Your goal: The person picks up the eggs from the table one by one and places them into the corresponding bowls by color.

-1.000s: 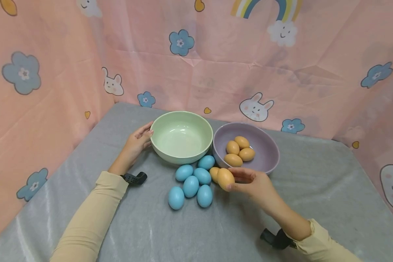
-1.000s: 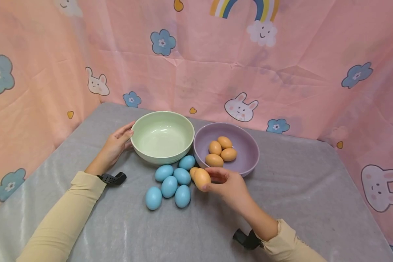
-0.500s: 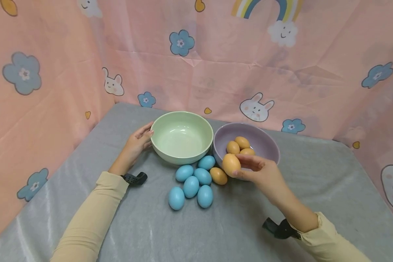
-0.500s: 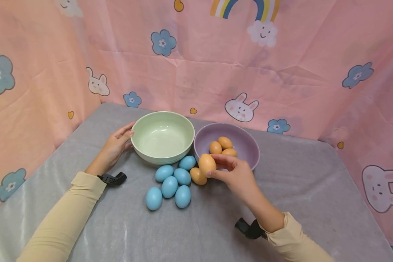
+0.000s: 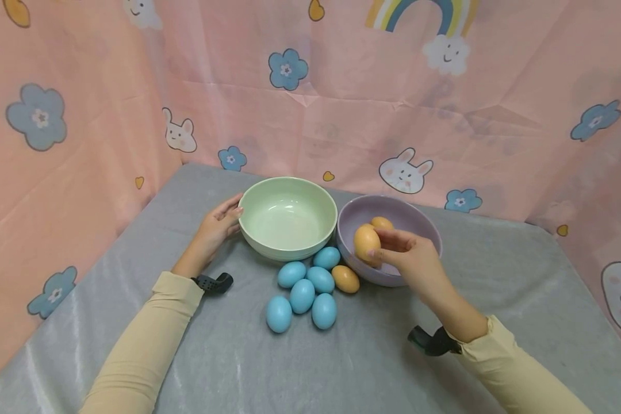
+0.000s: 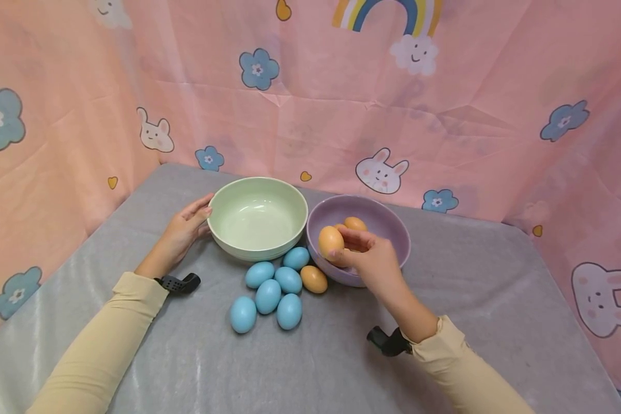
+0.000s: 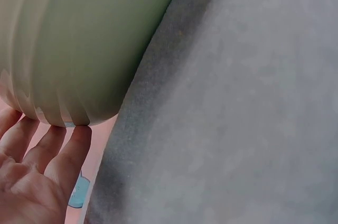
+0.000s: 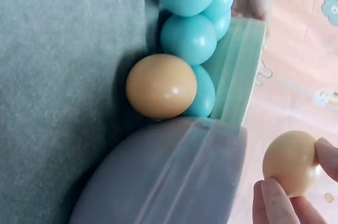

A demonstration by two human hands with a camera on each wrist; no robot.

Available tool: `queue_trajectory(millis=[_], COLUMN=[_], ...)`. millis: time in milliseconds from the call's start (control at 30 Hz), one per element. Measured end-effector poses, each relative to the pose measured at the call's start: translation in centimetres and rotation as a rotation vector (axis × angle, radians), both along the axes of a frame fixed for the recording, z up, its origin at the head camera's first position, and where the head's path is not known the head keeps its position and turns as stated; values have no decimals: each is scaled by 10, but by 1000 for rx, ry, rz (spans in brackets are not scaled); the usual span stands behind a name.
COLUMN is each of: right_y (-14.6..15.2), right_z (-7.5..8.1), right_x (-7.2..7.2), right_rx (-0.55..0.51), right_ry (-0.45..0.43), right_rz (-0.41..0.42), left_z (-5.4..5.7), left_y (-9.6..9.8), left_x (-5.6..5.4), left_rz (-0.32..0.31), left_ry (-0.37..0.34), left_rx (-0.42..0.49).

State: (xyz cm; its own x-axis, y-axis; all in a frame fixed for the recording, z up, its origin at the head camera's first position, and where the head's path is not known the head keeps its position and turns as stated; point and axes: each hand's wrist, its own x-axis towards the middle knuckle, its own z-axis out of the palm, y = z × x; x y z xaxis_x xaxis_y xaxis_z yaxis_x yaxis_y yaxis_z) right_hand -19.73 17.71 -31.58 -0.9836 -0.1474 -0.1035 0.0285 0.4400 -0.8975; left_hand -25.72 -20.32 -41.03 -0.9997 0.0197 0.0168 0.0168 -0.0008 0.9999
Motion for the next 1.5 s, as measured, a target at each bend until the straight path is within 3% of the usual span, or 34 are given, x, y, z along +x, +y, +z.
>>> queue_trajectory(millis=[667,1200,1500], right_y=[-3,-6,-6], right_z=[-11,-28,-37], right_x=[-39,-59,-67], right_rx=[99,115,115], right_ry=[-20,18,-6], right_rz=[-48,-30,-38], left_z=[-2,-2,-2], left_y=[-2,-2,-1], left_x=[-2,-3,-3], left_rz=[1,-1,-7], left_ry=[5,10,4], left_rx=[24,28,27])
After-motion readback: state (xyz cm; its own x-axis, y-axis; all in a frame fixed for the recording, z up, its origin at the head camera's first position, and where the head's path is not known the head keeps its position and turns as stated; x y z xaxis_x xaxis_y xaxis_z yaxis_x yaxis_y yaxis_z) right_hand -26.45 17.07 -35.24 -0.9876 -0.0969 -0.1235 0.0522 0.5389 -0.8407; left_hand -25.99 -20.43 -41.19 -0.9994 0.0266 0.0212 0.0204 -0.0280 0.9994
